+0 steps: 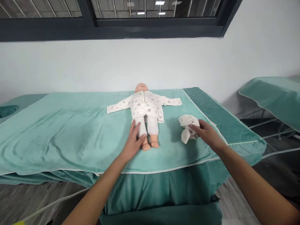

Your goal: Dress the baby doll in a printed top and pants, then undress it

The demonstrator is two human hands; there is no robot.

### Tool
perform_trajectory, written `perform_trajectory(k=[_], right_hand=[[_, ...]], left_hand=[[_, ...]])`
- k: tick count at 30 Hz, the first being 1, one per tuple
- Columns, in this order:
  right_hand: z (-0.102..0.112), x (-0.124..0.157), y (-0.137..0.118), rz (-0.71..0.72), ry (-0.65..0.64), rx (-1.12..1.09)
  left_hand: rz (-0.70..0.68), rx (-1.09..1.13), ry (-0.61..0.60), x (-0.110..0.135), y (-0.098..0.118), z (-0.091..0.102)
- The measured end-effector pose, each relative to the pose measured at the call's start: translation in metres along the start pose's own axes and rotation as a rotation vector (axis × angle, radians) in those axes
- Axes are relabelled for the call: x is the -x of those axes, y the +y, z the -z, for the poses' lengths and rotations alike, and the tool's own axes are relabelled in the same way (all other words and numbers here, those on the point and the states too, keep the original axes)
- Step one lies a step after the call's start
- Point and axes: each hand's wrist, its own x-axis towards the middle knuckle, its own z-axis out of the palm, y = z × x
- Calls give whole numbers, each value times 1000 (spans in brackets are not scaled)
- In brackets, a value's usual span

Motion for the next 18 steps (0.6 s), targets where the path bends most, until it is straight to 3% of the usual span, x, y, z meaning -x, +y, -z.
perform_trajectory(k=[3,5,8,11,14,18], right_hand=[[-29,3,-19,25,-64,-197],[-46,-2,-28,65,-68,-230],[-68,-24,-40,102,-9,-261],[-87,-58,-52,66,80,-307],[-109,-94,-59,-51,52,-392],[-138,-126,-60,-97,-114,-492]], left_hand=[[-41,33,-64,17,6,-3],[45,128,48,11,3,-2],[245,379,297,-22,-11,4],[320,709,451,-66,-26,13],[376,881,430,-103,-34,17],[374,875,290,-128,-34,16]])
